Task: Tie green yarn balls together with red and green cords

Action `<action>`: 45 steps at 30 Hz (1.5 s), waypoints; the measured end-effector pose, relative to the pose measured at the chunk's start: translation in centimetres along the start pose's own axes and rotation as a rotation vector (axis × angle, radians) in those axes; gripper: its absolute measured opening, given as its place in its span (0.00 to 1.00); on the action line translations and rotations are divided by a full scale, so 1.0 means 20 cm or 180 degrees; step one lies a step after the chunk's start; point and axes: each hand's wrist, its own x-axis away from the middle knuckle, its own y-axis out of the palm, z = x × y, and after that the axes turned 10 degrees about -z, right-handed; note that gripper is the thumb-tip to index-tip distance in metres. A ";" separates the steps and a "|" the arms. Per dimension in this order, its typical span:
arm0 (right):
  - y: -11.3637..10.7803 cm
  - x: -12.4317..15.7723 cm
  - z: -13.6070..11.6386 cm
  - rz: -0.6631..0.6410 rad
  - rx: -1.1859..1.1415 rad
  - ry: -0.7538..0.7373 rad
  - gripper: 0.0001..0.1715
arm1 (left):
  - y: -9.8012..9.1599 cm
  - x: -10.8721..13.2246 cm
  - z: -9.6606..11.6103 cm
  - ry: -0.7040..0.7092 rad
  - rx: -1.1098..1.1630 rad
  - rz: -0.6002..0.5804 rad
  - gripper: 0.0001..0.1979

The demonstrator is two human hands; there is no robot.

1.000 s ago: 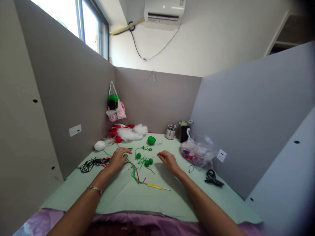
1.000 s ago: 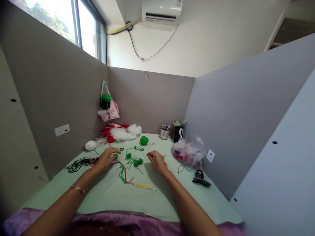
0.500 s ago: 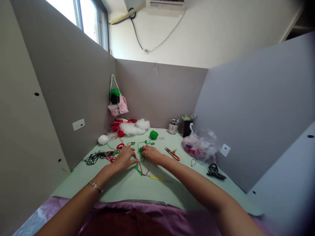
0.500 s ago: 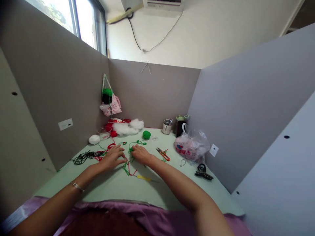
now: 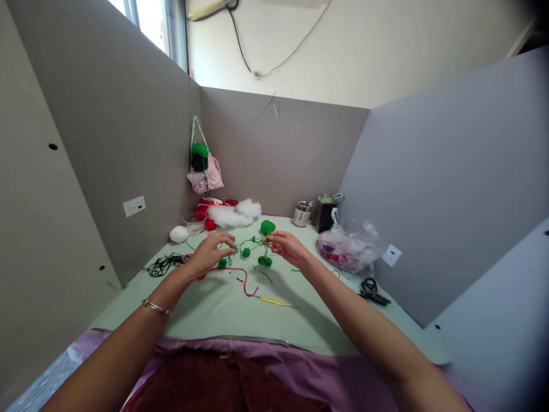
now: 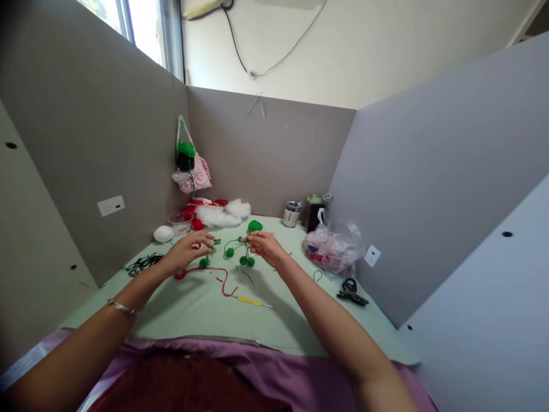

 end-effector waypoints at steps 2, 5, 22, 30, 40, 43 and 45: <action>0.02 0.01 -0.06 -0.0023 -0.1002 0.0162 0.15 | -0.03 -0.04 0.08 0.0023 0.0229 0.0013 0.11; 0.07 0.00 -0.10 -0.0075 -0.1292 0.0214 0.17 | -0.03 -0.09 0.18 0.0028 0.0378 -0.0089 0.11; 0.10 0.00 -0.09 -0.0401 -0.0961 0.0317 0.18 | 0.19 -0.18 0.16 -0.0013 0.0605 -0.0141 0.18; -0.13 0.16 -0.21 0.0007 -0.0940 0.0110 0.17 | 0.31 -0.05 -0.06 -0.0089 -0.1249 -0.0969 0.07; -0.72 0.68 -0.16 0.0627 0.1860 0.0915 0.20 | 0.03 -0.12 -0.10 -0.0349 0.0146 -0.0540 0.14; -0.78 0.75 -0.09 0.1327 0.3587 0.1442 0.16 | -0.05 -0.11 -0.08 -0.0439 0.0255 -0.0509 0.16; -0.70 0.73 -0.09 0.1284 0.4068 0.1246 0.15 | -0.06 -0.11 -0.05 -0.0494 0.0340 -0.0342 0.16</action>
